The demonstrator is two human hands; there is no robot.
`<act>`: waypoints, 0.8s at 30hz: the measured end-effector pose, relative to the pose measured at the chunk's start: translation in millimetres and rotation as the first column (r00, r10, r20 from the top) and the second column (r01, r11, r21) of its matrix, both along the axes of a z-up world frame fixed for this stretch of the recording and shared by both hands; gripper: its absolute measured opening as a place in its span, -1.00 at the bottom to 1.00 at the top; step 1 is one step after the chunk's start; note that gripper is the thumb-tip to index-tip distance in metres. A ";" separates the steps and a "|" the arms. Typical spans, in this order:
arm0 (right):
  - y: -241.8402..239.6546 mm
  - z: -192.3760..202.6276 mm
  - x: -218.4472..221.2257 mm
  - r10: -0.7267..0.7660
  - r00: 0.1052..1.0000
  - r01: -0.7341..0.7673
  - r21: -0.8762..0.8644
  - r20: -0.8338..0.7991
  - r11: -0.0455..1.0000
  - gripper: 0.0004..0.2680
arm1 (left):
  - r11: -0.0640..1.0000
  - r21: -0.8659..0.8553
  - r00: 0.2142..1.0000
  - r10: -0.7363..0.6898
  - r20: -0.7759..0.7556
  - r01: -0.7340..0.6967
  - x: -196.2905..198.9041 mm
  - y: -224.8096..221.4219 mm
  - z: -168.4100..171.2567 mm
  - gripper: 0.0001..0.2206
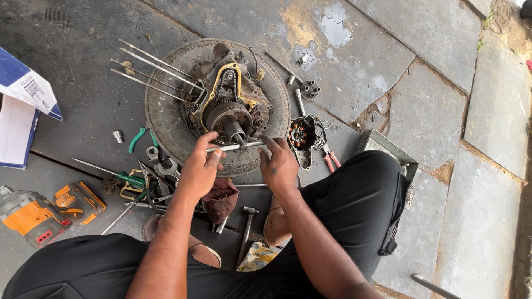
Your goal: The person sits on the ground working on a scooter engine assembly resting on a tire. They use a cordless impact driver on the engine's pulley nut, hold the assembly with a wrench, and then drive a shaft out of the hub using a hammer and a metal punch.
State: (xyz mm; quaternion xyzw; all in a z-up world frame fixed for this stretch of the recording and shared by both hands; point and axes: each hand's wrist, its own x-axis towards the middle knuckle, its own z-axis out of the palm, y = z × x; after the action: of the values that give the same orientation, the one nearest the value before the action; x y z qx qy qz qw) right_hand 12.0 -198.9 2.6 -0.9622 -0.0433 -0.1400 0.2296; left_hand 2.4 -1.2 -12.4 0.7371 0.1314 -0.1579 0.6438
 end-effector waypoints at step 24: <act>-0.8 0.3 4.0 0.063 0.894 -0.054 0.034 -0.443 0.998 -0.37 | 0.837 0.051 0.800 0.500 0.333 -0.545 -0.4 27.8 19.2 -0.50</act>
State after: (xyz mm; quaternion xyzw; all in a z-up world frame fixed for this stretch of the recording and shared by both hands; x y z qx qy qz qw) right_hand 15.9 -199.7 2.9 -0.9646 -0.0174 0.0895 0.2474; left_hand 1.9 26.6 6.8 0.7320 0.2394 0.1521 0.6195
